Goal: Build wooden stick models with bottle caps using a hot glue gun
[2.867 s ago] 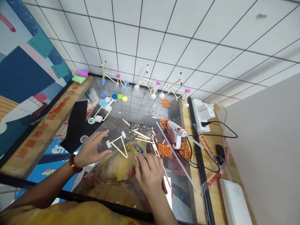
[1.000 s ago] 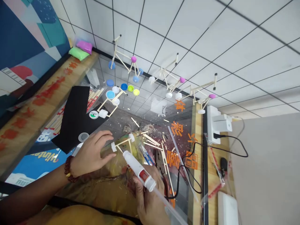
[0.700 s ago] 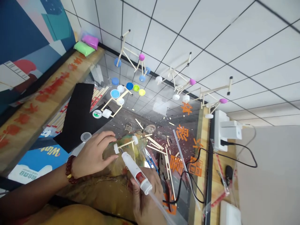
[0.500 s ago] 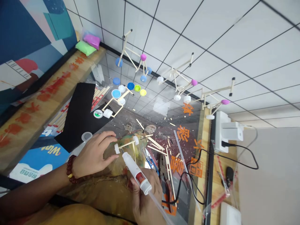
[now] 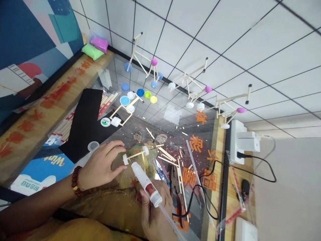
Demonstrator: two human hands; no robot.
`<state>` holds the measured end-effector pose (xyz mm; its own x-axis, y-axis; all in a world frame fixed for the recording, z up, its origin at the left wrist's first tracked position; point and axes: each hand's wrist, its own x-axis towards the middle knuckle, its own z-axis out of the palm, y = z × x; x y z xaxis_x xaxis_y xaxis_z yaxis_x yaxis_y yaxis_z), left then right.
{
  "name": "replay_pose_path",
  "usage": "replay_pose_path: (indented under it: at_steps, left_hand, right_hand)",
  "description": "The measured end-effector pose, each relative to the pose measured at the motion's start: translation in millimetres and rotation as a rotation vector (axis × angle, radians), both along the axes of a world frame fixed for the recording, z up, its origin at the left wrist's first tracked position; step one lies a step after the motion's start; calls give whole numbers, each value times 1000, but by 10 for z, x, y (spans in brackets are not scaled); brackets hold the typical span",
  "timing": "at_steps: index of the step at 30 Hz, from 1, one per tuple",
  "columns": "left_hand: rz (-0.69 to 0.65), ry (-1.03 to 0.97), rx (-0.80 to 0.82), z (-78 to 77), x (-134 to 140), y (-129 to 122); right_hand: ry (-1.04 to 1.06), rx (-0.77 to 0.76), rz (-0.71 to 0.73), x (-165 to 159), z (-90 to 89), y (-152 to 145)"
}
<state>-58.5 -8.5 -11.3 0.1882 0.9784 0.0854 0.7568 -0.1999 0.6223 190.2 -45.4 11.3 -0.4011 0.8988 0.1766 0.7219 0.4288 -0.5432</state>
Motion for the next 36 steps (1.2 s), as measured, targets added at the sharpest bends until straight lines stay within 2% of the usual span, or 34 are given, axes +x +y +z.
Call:
replay_pose_path:
  at_steps: [16, 36]
  left_hand:
    - [-4, 18, 12, -15, -4, -5]
    - [-4, 19, 15, -9, 0, -5]
  right_hand:
    - [-41, 38, 4, -64, 48, 56]
    - [-15, -4, 2, -26, 63, 0]
